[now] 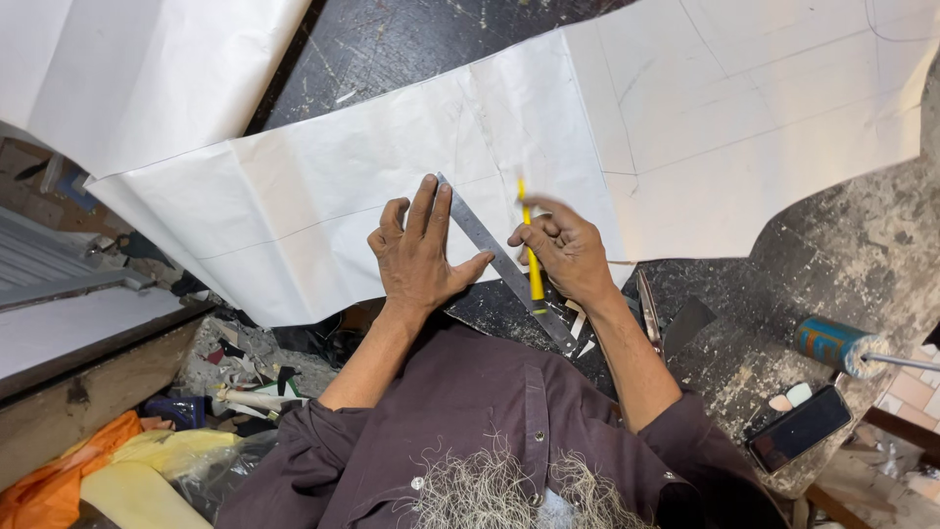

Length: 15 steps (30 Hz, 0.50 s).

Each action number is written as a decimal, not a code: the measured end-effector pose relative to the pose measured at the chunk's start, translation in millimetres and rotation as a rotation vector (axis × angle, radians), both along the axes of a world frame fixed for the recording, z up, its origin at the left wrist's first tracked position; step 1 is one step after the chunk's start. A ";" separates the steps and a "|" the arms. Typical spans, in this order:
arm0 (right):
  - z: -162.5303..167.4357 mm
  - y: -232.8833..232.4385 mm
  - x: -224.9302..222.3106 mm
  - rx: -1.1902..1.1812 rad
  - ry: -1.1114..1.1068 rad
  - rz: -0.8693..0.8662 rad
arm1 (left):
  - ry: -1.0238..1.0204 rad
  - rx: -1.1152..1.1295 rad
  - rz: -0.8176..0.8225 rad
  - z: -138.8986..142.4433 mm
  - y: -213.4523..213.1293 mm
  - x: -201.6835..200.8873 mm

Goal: The person unfolds a roll of white pattern paper across a cluttered workbench, smooths it flat, and cuts sections from it with scissors. They then use a steel ruler and pencil to draw straight marking lines on the paper, briefly handling a smartphone between steps.

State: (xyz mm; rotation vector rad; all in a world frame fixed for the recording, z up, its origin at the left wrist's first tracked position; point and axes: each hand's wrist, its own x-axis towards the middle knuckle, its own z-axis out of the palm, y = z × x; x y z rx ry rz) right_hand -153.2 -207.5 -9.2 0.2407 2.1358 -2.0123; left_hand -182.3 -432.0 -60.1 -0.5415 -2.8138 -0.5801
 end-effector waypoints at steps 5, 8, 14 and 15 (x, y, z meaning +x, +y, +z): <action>-2.3 -0.1 -13.1 -0.130 -0.161 -0.057 | 0.005 0.017 -0.011 0.0 -3.3 -1.1; -6.4 2.2 -19.4 -0.242 -0.068 -0.035 | -0.007 0.028 -0.009 0.2 -4.6 -1.2; -20.0 -17.3 -28.4 0.004 -0.004 -0.010 | 0.000 0.018 -0.016 1.2 -6.3 -2.4; -19.6 -21.4 -29.6 0.048 -0.037 -0.010 | -0.004 0.016 -0.014 1.3 -6.1 -2.5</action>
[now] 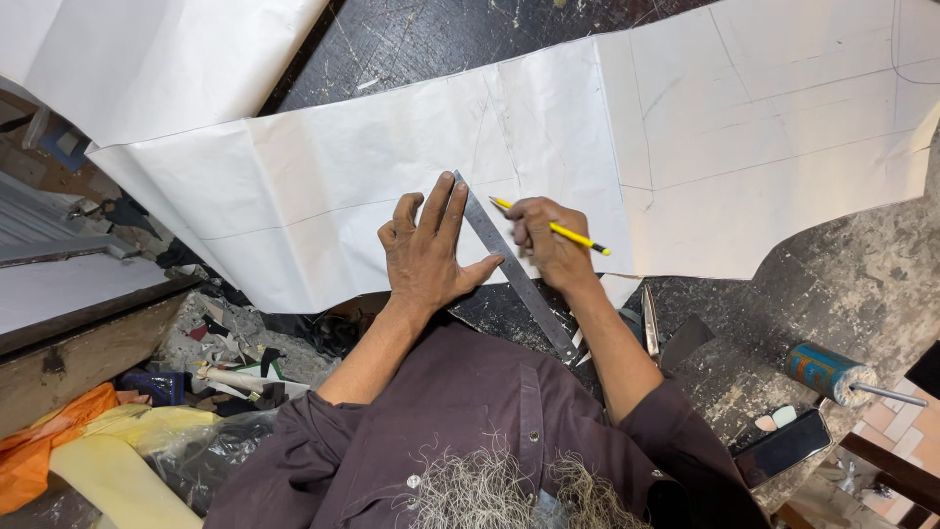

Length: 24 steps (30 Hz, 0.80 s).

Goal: The person unfolds a roll of white pattern paper across a cluttered workbench, smooths it flat, and cuts sections from it with scissors. They then use a steel ruler and pencil to draw straight marking lines on the paper, briefly handling a smartphone between steps.

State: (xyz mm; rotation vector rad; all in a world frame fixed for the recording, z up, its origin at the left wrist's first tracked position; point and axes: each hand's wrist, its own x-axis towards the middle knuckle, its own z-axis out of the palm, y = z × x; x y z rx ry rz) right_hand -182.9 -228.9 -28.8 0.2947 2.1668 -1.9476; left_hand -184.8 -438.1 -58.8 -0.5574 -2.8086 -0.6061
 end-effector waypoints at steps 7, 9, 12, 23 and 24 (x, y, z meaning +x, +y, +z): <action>17.2 -18.8 -18.8 0.272 0.099 0.078 | -0.031 0.001 0.005 -0.9 0.5 -0.2; 18.9 -22.6 -22.1 0.266 0.077 0.063 | -0.060 -0.003 0.004 -1.8 -0.1 -0.3; 18.2 -23.8 -23.6 0.289 0.173 0.099 | -0.058 0.001 0.005 -3.4 -0.4 -0.1; 53.4 19.9 63.0 0.694 0.094 0.204 | -0.004 -0.006 -0.010 -6.6 1.1 1.0; 54.3 20.4 63.2 0.672 0.087 0.195 | 0.000 -0.012 -0.002 -6.4 1.3 1.2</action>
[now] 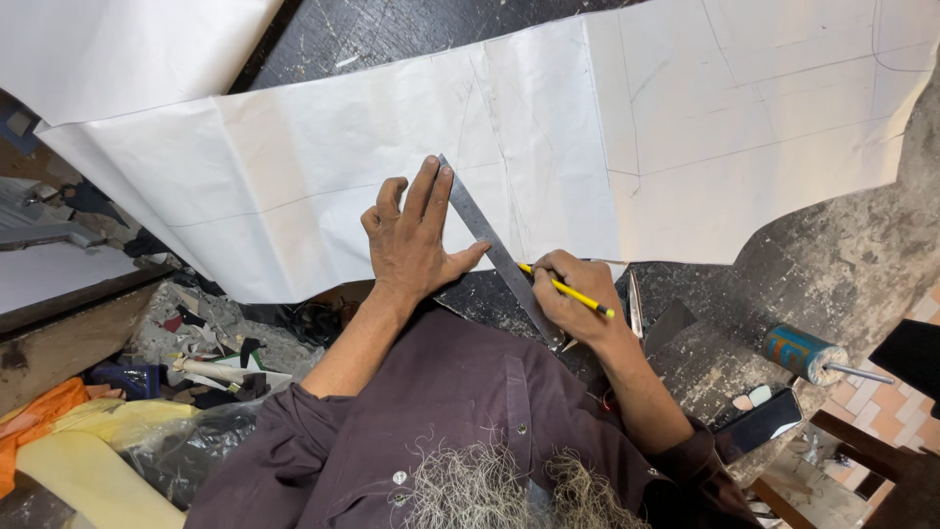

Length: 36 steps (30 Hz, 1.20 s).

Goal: The person unfolds a roll of white pattern paper across a cluttered workbench, smooths it flat, and cuts sections from it with scissors. They then use a steel ruler and pencil to draw straight marking lines on the paper, briefly handling a smartphone between steps.

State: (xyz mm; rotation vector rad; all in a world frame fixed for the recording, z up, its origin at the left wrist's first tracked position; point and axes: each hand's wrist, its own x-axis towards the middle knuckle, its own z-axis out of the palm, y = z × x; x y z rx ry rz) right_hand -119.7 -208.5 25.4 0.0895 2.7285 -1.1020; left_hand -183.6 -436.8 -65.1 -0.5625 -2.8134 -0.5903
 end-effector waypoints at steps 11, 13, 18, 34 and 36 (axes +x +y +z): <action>-11.7 -20.3 -24.4 -0.244 -0.014 -0.080 | 0.029 -0.025 -0.002 0.5 4.0 2.0; -6.0 -5.5 -2.5 -0.213 -0.048 -0.091 | 0.023 -0.025 -0.005 0.6 4.5 2.2; -7.3 0.3 3.8 -0.322 -0.052 -0.223 | -0.024 -0.040 -0.004 4.7 5.1 4.2; 6.1 37.2 60.3 -0.156 0.171 -0.057 | -0.003 -0.114 -0.015 -1.4 8.7 7.6; 1.2 36.2 72.0 -0.102 0.267 0.008 | -0.002 -0.125 0.000 3.2 10.5 7.6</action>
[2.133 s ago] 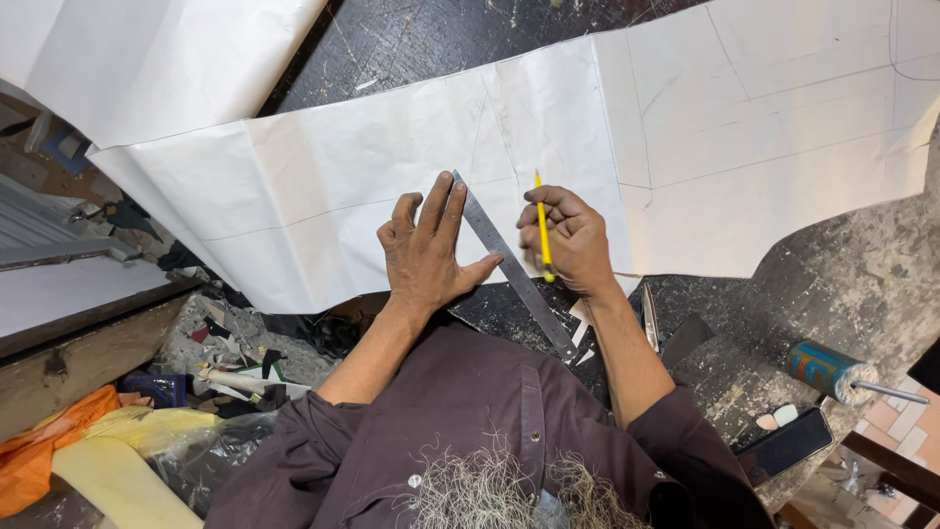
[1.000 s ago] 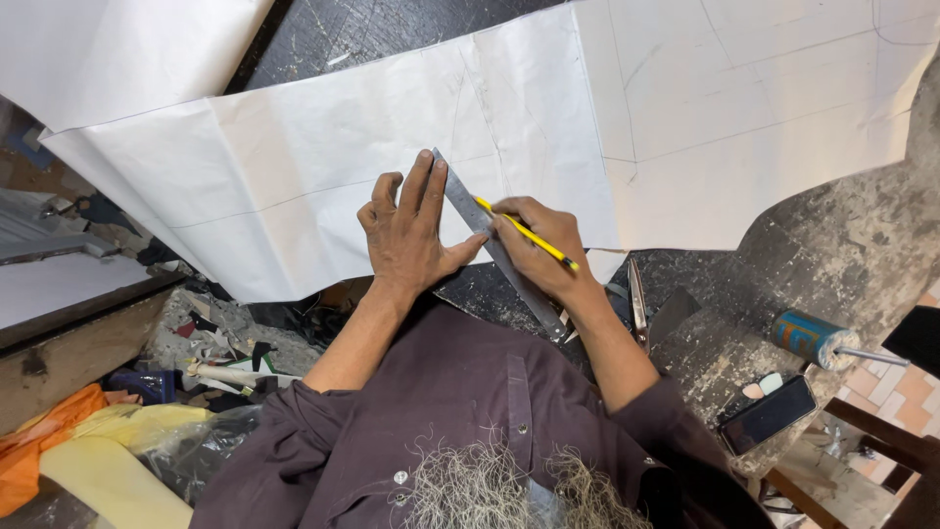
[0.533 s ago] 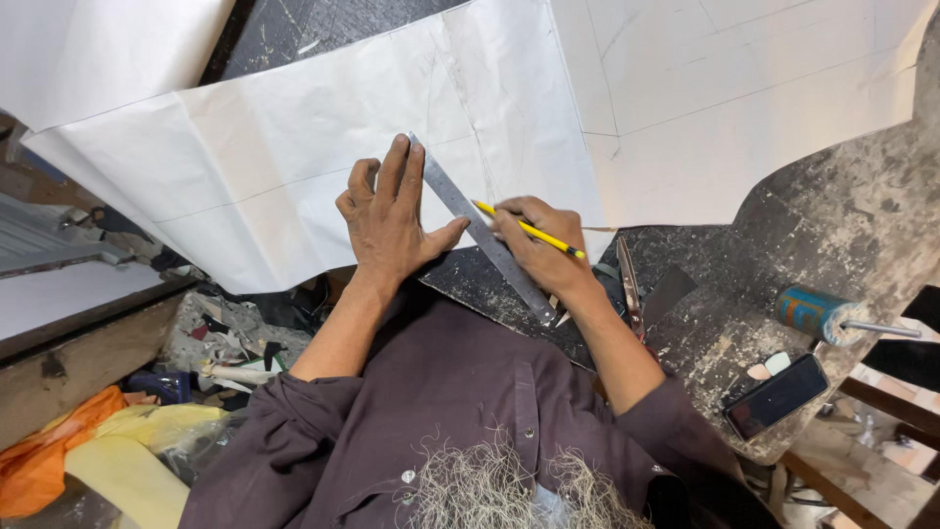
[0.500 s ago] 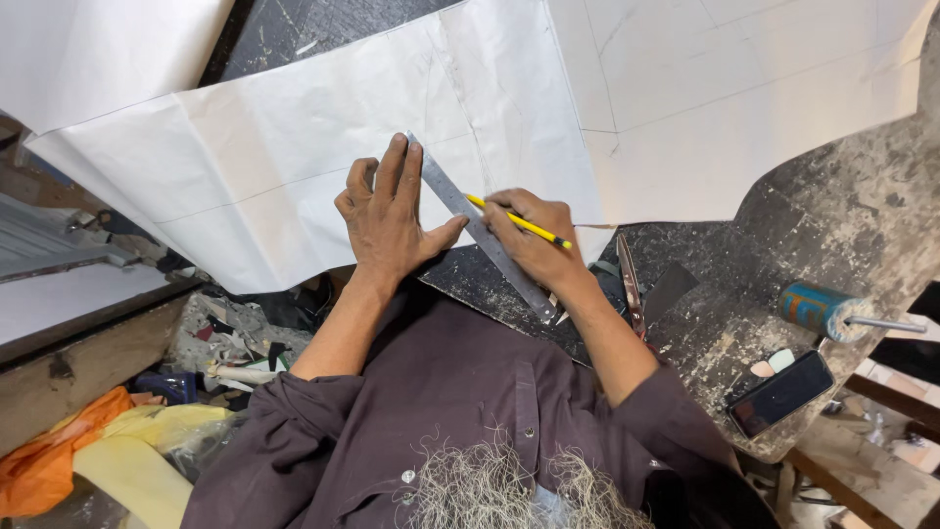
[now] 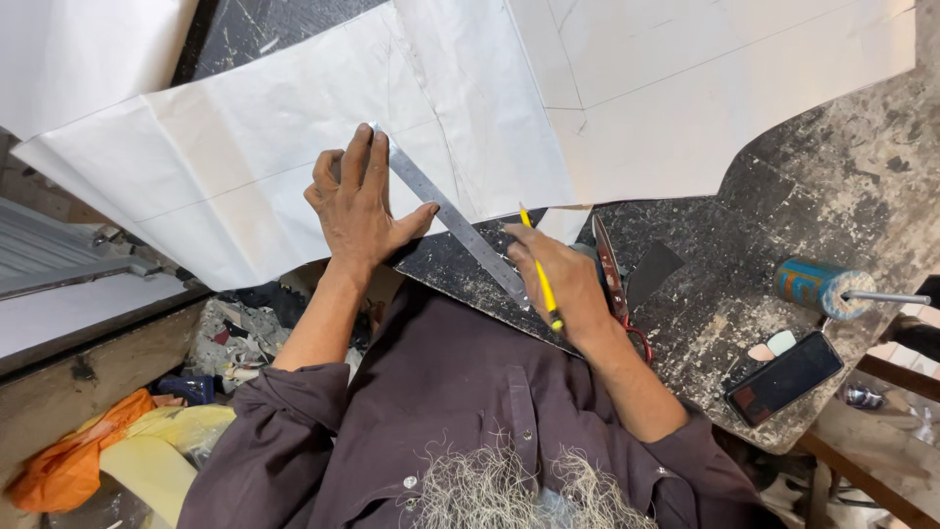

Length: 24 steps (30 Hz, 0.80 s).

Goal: The person unfolds a roll of white pattern paper across a cluttered workbench, smooths it flat, and cuts sections from it with scissors. They then use a steel ruler and pencil to draw straight marking lines on the paper, briefly handling a smartphone between steps.

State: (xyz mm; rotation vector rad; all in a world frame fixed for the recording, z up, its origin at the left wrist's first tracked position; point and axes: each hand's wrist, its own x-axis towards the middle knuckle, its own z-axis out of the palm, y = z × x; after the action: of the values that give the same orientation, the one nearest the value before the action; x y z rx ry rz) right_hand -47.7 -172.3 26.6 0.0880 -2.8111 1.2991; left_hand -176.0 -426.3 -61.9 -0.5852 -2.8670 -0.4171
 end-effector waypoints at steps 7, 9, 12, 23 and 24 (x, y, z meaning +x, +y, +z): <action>-21.4 -25.3 23.9 0.184 0.164 0.016 | -0.021 0.034 -0.013 11.0 4.6 0.5; -21.0 -27.7 23.4 0.135 0.163 -0.033 | 0.026 0.020 -0.033 12.8 5.6 1.5; -17.5 -35.2 20.7 0.113 0.151 -0.134 | 0.030 0.020 -0.063 16.5 4.1 4.6; -30.9 -105.7 36.4 0.073 -0.133 -0.544 | -0.158 0.137 -0.323 34.4 -36.1 -24.7; -30.9 -110.6 35.8 0.052 -0.128 -0.537 | -0.144 0.148 -0.359 38.0 -39.5 -31.4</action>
State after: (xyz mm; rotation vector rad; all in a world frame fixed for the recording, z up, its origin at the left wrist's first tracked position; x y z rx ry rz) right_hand -11.8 -282.9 -4.3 -0.7178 -2.6786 1.1282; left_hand -207.5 -465.7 -23.9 -1.0865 -2.8272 -0.7467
